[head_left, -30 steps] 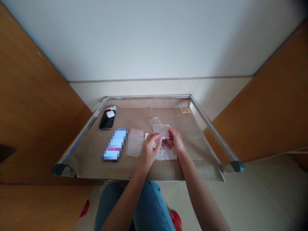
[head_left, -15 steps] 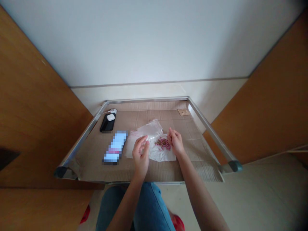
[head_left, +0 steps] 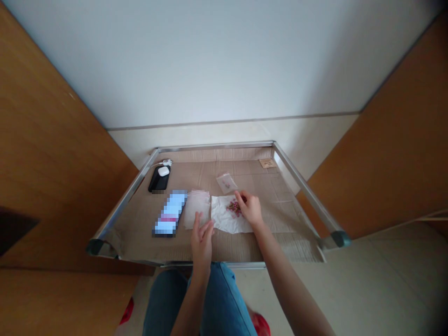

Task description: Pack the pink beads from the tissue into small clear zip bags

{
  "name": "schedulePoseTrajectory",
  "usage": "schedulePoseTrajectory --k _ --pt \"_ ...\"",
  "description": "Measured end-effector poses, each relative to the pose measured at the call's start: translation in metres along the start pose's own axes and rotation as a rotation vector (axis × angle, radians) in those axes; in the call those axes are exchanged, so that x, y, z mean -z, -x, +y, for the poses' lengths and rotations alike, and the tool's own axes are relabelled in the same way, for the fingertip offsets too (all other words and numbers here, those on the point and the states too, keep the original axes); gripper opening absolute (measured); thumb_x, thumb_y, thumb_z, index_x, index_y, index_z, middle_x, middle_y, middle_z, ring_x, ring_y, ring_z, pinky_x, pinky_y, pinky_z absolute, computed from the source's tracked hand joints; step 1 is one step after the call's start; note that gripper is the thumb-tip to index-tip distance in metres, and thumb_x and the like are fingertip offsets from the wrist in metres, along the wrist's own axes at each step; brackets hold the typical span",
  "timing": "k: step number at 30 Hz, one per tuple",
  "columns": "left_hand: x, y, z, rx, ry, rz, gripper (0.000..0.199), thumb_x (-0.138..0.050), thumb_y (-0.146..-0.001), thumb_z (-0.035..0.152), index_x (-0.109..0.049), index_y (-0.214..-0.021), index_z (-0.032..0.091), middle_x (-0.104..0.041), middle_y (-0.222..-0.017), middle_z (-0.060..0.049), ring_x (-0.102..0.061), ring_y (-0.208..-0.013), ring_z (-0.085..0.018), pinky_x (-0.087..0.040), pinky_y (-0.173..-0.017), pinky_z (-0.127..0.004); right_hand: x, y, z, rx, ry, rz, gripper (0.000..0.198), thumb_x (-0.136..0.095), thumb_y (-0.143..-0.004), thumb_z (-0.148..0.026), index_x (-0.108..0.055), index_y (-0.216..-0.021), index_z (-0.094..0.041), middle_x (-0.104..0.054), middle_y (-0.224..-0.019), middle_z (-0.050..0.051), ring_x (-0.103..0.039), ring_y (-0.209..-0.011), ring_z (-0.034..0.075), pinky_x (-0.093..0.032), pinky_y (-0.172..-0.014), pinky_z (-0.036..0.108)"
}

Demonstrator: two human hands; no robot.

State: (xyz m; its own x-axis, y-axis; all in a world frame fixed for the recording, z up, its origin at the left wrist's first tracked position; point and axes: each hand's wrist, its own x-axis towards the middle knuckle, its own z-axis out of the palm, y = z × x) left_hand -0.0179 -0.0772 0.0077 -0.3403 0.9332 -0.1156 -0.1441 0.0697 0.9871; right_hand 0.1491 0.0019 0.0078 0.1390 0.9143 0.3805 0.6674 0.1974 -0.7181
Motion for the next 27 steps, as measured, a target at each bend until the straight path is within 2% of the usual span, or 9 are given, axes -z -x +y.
schedulePoseTrajectory --k 2,4,6,8,11,14,17,22,27 --pt "0.008 -0.003 0.003 -0.012 -0.085 -0.019 0.065 -0.067 -0.070 0.034 -0.042 -0.130 0.024 -0.055 -0.122 -0.011 -0.065 -0.084 -0.017 -0.052 -0.060 -0.024 -0.001 0.001 0.000 0.028 0.067 -0.013 0.042 -0.037 -0.089 -0.047 -0.051 -0.060 -0.020 -0.052 -0.054 0.000 -0.047 -0.049 0.012 -0.024 -0.049 0.023" --pt "0.018 -0.007 0.007 -0.050 -0.196 -0.028 0.064 -0.066 -0.069 0.037 -0.045 -0.126 0.020 -0.064 -0.101 -0.009 -0.063 -0.067 -0.014 -0.050 -0.054 -0.024 -0.001 0.001 0.000 0.049 0.129 -0.032 0.042 -0.036 -0.089 -0.047 -0.052 -0.062 -0.020 -0.055 -0.057 0.001 -0.048 -0.051 0.012 -0.024 -0.050 0.023" --pt "0.028 -0.011 0.013 -0.108 -0.303 0.020 0.059 -0.063 -0.070 0.041 -0.048 -0.123 0.018 -0.063 -0.083 -0.004 -0.057 -0.056 -0.012 -0.046 -0.050 -0.024 -0.002 0.002 -0.001 0.067 0.177 -0.051 0.040 -0.037 -0.089 -0.046 -0.053 -0.063 -0.020 -0.057 -0.059 0.001 -0.049 -0.052 0.012 -0.024 -0.050 0.023" --pt "0.037 -0.015 0.021 -0.159 -0.445 0.086 0.053 -0.059 -0.072 0.045 -0.052 -0.116 0.018 -0.058 -0.072 0.001 -0.051 -0.052 -0.011 -0.044 -0.049 -0.024 -0.002 0.002 -0.001 0.088 0.207 -0.066 0.038 -0.037 -0.089 -0.044 -0.054 -0.065 -0.020 -0.059 -0.062 0.001 -0.049 -0.053 0.012 -0.025 -0.051 0.023" --pt "0.044 -0.024 0.034 -0.282 -0.687 0.183 0.041 -0.054 -0.075 0.046 -0.058 -0.105 0.018 -0.053 -0.067 0.002 -0.051 -0.059 -0.013 -0.045 -0.060 -0.028 -0.002 0.002 -0.002 0.110 0.238 -0.079 0.036 -0.039 -0.089 -0.041 -0.055 -0.066 -0.020 -0.060 -0.066 0.002 -0.051 -0.056 0.012 -0.026 -0.052 0.023" --pt "0.042 -0.037 0.044 -0.463 -0.879 0.223 0.038 -0.051 -0.078 0.044 -0.057 -0.105 0.019 -0.056 -0.077 -0.002 -0.055 -0.073 -0.018 -0.046 -0.074 -0.034 -0.002 0.003 -0.003 0.116 0.255 -0.089 0.035 -0.040 -0.089 -0.041 -0.055 -0.066 -0.020 -0.061 -0.066 0.002 -0.052 -0.057 0.012 -0.027 -0.052 0.023" --pt "0.032 -0.052 0.046 -0.644 -1.048 0.136 0.049 -0.054 -0.076 0.046 -0.052 -0.115 0.017 -0.055 -0.107 -0.011 -0.052 -0.102 -0.026 -0.042 -0.089 -0.041 -0.002 0.003 -0.003 0.124 0.259 -0.091 0.035 -0.040 -0.089 -0.040 -0.055 -0.065 -0.020 -0.061 -0.066 0.002 -0.052 -0.058 0.012 -0.028 -0.053 0.023" --pt "0.017 -0.071 0.039 -0.657 -1.227 0.030 0.065 -0.057 -0.074 0.047 -0.040 -0.128 0.018 -0.041 -0.129 -0.017 -0.044 -0.116 -0.033 -0.042 -0.089 -0.046 -0.002 0.003 -0.004 0.137 0.284 -0.089 0.033 -0.041 -0.088 -0.038 -0.055 -0.064 -0.020 -0.059 -0.065 0.001 -0.052 -0.058 0.012 -0.027 -0.052 0.023" --pt "0.016 -0.074 0.034 -0.650 -1.226 -0.014 0.059 -0.056 -0.076 0.043 -0.041 -0.127 0.018 -0.036 -0.133 -0.017 -0.042 -0.120 -0.033 -0.042 -0.092 -0.045 -0.002 0.003 -0.005 0.134 0.308 -0.066 0.031 -0.043 -0.087 -0.037 -0.055 -0.065 -0.019 -0.060 -0.071 0.001 -0.052 -0.057 0.010 -0.026 -0.051 0.023"
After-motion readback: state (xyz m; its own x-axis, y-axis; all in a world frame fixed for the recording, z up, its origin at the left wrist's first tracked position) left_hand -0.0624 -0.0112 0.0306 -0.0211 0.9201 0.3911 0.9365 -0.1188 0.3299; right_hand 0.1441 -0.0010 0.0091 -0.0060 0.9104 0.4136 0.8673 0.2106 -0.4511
